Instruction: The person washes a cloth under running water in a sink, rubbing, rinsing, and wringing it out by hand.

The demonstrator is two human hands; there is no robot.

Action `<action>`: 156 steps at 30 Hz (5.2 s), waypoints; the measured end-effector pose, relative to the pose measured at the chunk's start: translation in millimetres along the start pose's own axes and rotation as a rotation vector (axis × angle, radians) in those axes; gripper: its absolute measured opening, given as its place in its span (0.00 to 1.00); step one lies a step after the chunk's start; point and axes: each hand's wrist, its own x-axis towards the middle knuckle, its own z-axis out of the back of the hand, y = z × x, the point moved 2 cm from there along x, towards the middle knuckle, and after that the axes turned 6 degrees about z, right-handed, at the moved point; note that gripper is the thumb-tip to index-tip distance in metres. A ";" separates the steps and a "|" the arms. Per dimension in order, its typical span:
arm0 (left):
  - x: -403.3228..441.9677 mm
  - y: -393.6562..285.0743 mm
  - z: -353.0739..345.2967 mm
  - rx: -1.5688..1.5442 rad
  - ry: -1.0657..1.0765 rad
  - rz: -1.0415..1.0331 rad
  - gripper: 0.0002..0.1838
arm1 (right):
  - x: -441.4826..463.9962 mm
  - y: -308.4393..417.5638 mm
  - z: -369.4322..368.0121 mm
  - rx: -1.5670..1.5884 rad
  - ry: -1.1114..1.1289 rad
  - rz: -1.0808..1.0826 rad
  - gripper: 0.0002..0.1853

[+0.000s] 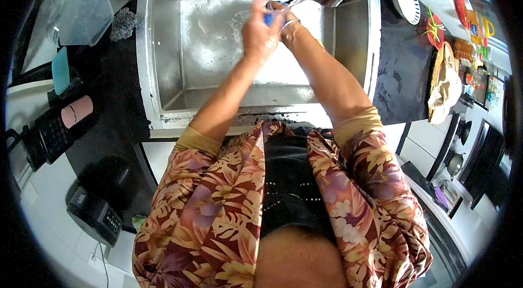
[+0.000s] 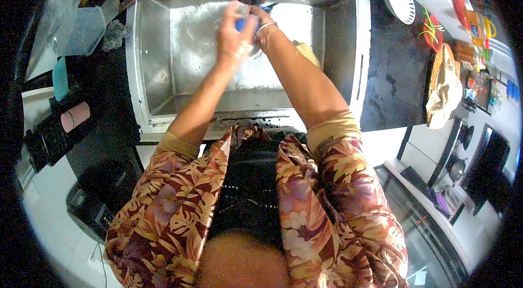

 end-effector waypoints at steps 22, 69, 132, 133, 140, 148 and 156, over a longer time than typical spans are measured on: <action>38.1 101.8 45.3 -0.690 0.202 0.849 0.24 | 28.2 -8.0 -59.6 -0.541 -0.228 0.047 0.15; 7.8 37.1 -23.7 0.324 -0.046 0.137 0.11 | 10.3 -11.0 21.7 -0.245 0.285 -0.103 0.11; 20.0 34.9 22.9 -1.338 0.713 0.853 0.30 | 6.3 -11.0 79.4 -0.340 -0.150 0.115 0.33; 17.3 31.7 20.5 -1.386 0.723 0.869 0.30 | 9.6 -15.8 78.5 -0.349 -0.141 0.115 0.41; 34.6 62.7 37.9 -0.955 0.643 0.808 0.26 | -1.9 -9.7 49.0 0.056 0.287 -0.094 0.27; 24.2 53.8 14.4 -0.233 0.388 0.062 0.15 | 26.9 -15.9 45.7 0.094 0.176 -0.210 0.22; 40.0 63.1 -16.8 0.351 -0.006 0.205 0.25 | 27.9 -31.0 32.3 -0.156 -0.005 0.070 0.11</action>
